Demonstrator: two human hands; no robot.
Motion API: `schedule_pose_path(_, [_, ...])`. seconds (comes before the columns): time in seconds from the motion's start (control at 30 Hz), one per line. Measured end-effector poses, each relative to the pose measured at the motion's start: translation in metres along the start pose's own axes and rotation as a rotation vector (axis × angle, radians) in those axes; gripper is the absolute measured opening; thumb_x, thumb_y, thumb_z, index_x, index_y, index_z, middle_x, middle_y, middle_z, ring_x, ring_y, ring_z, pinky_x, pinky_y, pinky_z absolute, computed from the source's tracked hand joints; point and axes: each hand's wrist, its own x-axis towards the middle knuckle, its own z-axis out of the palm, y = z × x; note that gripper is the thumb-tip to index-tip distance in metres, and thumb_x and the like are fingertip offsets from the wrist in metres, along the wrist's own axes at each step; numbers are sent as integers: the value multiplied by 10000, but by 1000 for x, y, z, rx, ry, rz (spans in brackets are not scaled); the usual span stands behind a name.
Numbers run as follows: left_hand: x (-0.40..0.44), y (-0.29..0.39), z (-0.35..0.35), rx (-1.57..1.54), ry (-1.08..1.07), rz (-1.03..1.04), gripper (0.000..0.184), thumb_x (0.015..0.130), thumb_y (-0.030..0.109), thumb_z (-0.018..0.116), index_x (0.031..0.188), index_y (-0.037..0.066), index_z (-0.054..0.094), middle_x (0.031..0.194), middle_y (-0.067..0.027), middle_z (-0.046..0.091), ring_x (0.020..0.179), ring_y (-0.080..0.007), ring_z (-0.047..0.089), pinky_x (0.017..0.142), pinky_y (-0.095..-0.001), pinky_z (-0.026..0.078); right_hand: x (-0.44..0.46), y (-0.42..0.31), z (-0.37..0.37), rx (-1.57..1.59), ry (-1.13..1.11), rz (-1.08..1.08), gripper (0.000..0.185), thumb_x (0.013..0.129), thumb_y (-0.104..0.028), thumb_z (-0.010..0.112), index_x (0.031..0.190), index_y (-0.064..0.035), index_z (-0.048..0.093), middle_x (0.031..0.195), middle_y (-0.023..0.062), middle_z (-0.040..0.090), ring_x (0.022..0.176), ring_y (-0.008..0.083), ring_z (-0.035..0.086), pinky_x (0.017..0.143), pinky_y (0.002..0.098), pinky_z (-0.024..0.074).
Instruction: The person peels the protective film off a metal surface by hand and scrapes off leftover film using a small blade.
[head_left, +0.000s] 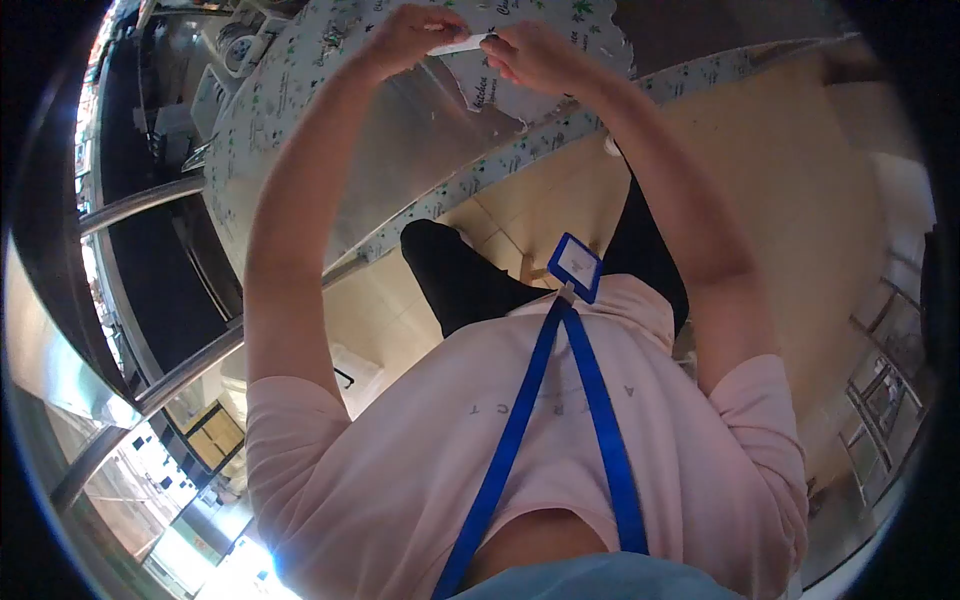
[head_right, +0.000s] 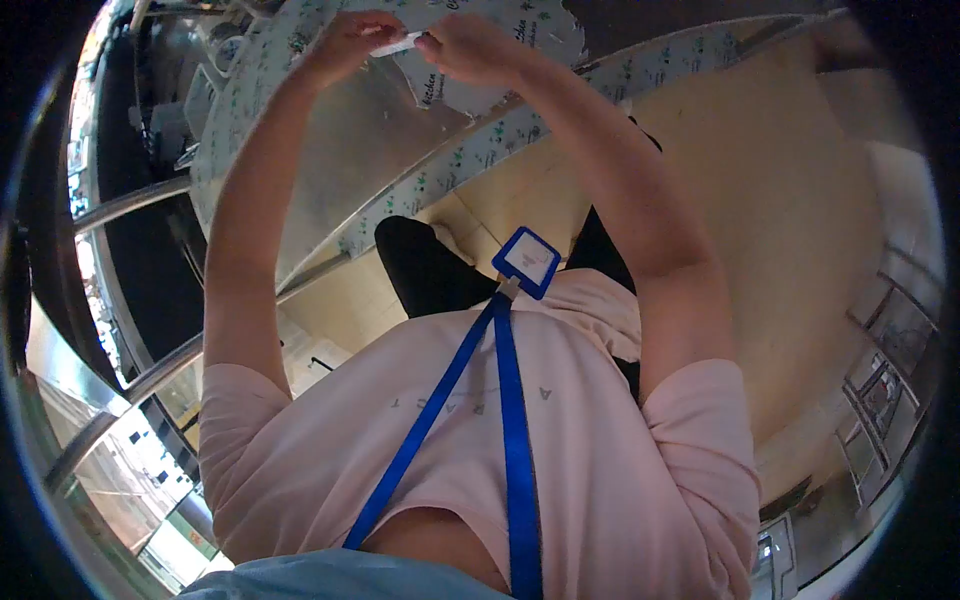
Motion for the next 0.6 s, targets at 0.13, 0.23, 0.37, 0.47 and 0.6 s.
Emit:
schedule_pose_path(0.13, [-5,-38,-21,236,397,-88,205,796,243,515,943,115,578,924,-63,571,816,-223,550,702,-331,439,-7,7,9,137,-41,98,326,855,-249,404,682,-5,531,516,42,517,443,123,493,444,273,392])
schedule_pose_path(0.23, [-18,-62,-33,784,744,-222,209,798,266,494,933,133,582,925,-67,576,822,-245,552,696,-341,441,-31,-6,29,728,48,445,325,857,-266,408,689,-15,527,558,43,523,459,112,471,437,254,378])
schedule_pose_path(0.37, [-41,-58,-30,1131,817,-420,220,801,296,466,921,158,588,926,-73,583,831,-273,555,688,-353,443,-70,-34,72,1280,191,824,306,861,-282,413,725,-33,528,619,46,519,492,104,442,446,229,362])
schedule_pose_path(0.47, [-53,-42,-20,1104,828,-579,252,796,318,449,936,156,582,924,-86,586,844,-281,556,697,-366,439,-87,-46,96,1418,200,978,312,867,-250,387,714,-5,506,599,64,513,458,125,446,418,242,364])
schedule_pose_path(0.6, [-68,-65,-26,729,803,-462,267,780,267,464,980,117,558,876,-104,599,811,-264,568,701,-358,437,-93,-53,106,1621,332,1029,286,866,-223,385,717,-8,499,607,70,519,459,122,450,389,223,345])
